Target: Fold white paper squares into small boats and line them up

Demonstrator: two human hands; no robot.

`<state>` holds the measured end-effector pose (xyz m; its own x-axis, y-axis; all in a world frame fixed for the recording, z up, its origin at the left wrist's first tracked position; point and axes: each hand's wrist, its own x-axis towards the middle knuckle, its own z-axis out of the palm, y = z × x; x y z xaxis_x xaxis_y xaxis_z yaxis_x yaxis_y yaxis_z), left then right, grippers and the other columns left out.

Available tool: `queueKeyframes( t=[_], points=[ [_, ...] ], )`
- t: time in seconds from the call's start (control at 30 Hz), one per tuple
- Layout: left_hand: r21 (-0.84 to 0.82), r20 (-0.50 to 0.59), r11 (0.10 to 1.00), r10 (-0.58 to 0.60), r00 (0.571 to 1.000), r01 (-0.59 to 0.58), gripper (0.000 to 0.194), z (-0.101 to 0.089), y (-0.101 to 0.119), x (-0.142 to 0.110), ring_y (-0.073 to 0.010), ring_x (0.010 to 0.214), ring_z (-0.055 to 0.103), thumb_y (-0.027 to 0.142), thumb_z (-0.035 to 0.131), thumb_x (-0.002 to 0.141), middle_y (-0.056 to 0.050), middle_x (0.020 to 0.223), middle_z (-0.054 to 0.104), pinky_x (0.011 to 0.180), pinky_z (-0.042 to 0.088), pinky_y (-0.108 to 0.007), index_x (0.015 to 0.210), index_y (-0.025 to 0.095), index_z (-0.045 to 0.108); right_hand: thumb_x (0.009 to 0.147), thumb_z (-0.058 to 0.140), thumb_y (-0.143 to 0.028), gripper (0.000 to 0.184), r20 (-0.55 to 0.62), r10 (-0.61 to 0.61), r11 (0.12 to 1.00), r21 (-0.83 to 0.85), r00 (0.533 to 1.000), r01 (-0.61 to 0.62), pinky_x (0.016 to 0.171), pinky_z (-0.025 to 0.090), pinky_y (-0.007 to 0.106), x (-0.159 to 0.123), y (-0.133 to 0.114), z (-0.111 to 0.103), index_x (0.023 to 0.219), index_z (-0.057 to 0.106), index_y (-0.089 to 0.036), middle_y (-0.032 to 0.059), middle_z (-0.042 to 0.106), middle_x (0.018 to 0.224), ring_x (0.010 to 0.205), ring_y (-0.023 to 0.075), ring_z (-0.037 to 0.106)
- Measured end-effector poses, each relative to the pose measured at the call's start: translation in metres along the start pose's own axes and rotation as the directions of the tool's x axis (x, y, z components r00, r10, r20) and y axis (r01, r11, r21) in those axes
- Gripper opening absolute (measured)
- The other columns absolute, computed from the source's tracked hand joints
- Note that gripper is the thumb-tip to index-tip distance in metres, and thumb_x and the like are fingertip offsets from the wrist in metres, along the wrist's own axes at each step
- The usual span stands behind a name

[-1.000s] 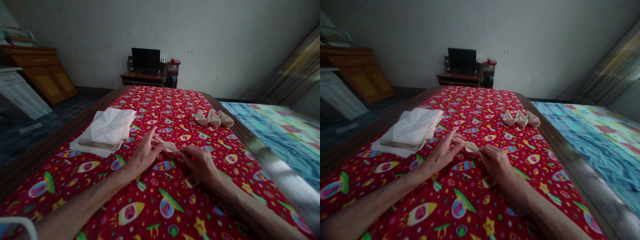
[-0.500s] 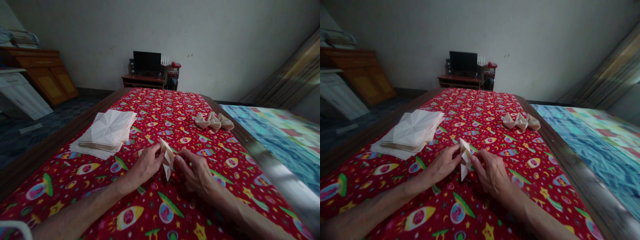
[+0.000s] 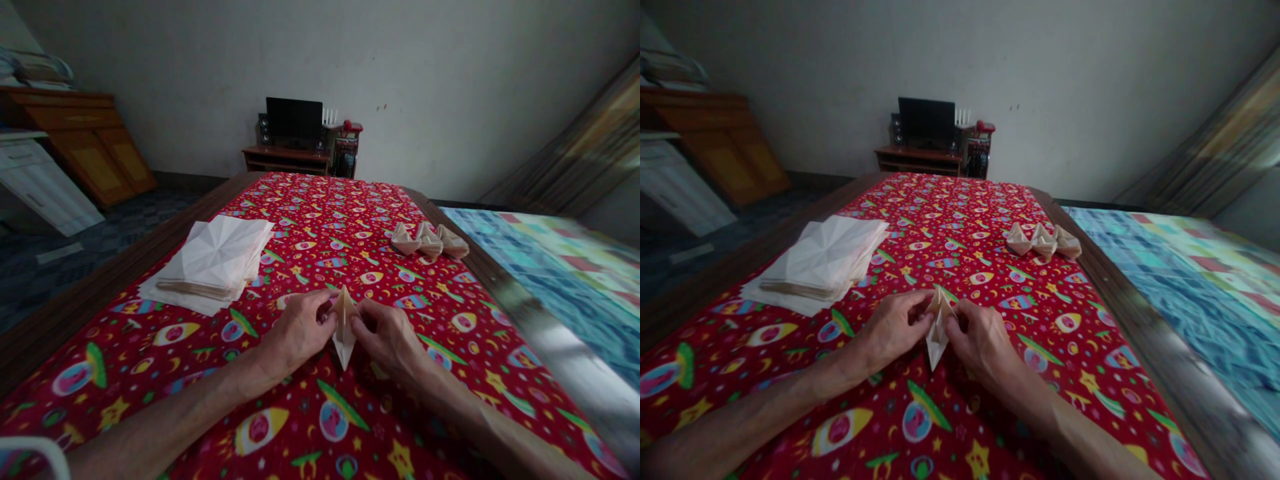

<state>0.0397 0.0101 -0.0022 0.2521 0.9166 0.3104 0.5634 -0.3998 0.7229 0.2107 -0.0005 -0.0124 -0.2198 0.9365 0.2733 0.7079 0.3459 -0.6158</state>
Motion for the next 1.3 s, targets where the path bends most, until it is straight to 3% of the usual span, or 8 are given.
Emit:
queueKeyframes(
  t=[0.33, 0.47, 0.6, 0.83, 0.97, 1.13, 1.2, 1.3],
  points=[
    [-0.037, 0.09, 0.999, -0.031, 0.995, 0.034, 0.038, -0.001, -0.01, 0.004, -0.0144, 0.07, 0.063, 0.007, 0.051, 0.07, -0.003, 0.08, 0.07, 0.066, 0.048, -0.022, 0.103, 0.016, 0.068, 0.075, 0.047, -0.025, 0.017, 0.071, 0.087, 0.996, -0.011, 0.994, -0.086, 0.048, 0.028, 0.021, 0.004, 0.007, -0.001, 0.059, 0.046, -0.019, -0.0036, 0.045, 0.052, 0.048, 0.0086, 0.041],
    [-0.21, 0.22, 0.968, -0.09, 0.971, 0.137, 0.043, -0.001, -0.009, 0.004, -0.0111, 0.061, 0.06, 0.007, 0.049, 0.07, -0.003, 0.087, 0.069, 0.059, 0.047, -0.021, 0.11, 0.015, 0.064, 0.075, 0.047, -0.026, 0.016, 0.09, 0.071, 0.997, 0.016, 0.993, -0.073, 0.048, 0.028, 0.021, 0.003, 0.007, 0.0, 0.06, 0.047, -0.019, -0.0036, 0.044, 0.052, 0.048, 0.0086, 0.04],
    [-0.462, 0.382, 0.813, -0.177, 0.907, 0.353, 0.047, -0.006, -0.002, 0.003, -0.0042, 0.043, 0.044, 0.013, 0.051, 0.075, 0.001, 0.079, 0.064, 0.043, 0.036, -0.017, 0.122, 0.015, 0.053, 0.073, 0.046, -0.026, 0.017, 0.087, 0.09, 0.995, 0.036, 0.992, -0.093, 0.047, 0.027, 0.021, 0.004, 0.002, -0.004, 0.058, 0.046, -0.018, -0.0038, 0.043, 0.051, 0.047, 0.0082, 0.038],
    [-0.754, 0.485, 0.43, -0.143, 0.863, 0.496, 0.05, -0.009, -0.002, 0.001, -0.0056, 0.055, 0.046, 0.034, 0.061, 0.081, 0.003, 0.07, 0.052, 0.048, 0.036, -0.016, 0.123, 0.011, 0.048, 0.075, 0.048, -0.027, 0.018, 0.161, 0.138, 0.981, 0.112, 0.977, -0.157, 0.045, 0.028, 0.019, 0.01, 0.009, -0.009, 0.061, 0.053, -0.017, -0.0033, 0.046, 0.054, 0.049, 0.0084, 0.042],
    [-0.764, 0.456, 0.444, -0.142, 0.878, 0.469, 0.049, -0.004, -0.007, 0.001, -0.0059, 0.057, 0.048, 0.033, 0.067, 0.078, 0.001, 0.07, 0.054, 0.052, 0.039, -0.017, 0.118, 0.009, 0.052, 0.078, 0.048, -0.026, 0.013, 0.141, 0.106, 0.983, 0.137, 0.984, -0.126, 0.05, 0.036, 0.02, 0.008, 0.011, -0.007, 0.073, 0.056, -0.018, -0.0015, 0.057, 0.062, 0.055, 0.0108, 0.051],
    [-0.742, 0.466, 0.461, -0.166, 0.869, 0.486, 0.05, -0.003, -0.008, 0.0, -0.0063, 0.058, 0.051, 0.03, 0.066, 0.08, 0.0, 0.075, 0.057, 0.055, 0.04, -0.018, 0.123, 0.011, 0.049, 0.079, 0.05, -0.02, 0.022, -0.16, -0.103, 0.992, 0.052, 0.982, 0.113, 0.07, 0.044, 0.026, -0.004, 0.0, -0.01, 0.101, 0.051, -0.02, 0.004, 0.063, 0.089, 0.078, 0.0154, 0.059],
    [-0.738, 0.47, 0.466, -0.166, 0.867, 0.489, 0.048, -0.003, -0.007, 0.0, -0.006, 0.057, 0.051, 0.028, 0.065, 0.08, -0.001, 0.077, 0.058, 0.056, 0.04, -0.019, 0.122, 0.01, 0.051, 0.08, 0.049, -0.019, 0.018, -0.125, -0.175, 0.984, 0.02, 0.976, 0.179, 0.067, 0.043, 0.025, -0.007, -0.001, -0.011, 0.098, 0.05, -0.02, 0.0036, 0.062, 0.086, 0.073, 0.0141, 0.057],
    [-0.742, 0.472, 0.453, -0.171, 0.865, 0.494, 0.048, -0.003, -0.007, -0.001, -0.007, 0.058, 0.052, 0.024, 0.065, 0.078, -0.002, 0.079, 0.06, 0.057, 0.041, -0.02, 0.122, 0.009, 0.051, 0.08, 0.048, -0.02, 0.004, -0.013, -0.092, 0.994, 0.061, 0.996, 0.093, 0.053, 0.038, 0.021, -0.005, 0.003, -0.009, 0.084, 0.051, -0.019, -0.0008, 0.058, 0.068, 0.057, 0.0108, 0.05]
  ],
)
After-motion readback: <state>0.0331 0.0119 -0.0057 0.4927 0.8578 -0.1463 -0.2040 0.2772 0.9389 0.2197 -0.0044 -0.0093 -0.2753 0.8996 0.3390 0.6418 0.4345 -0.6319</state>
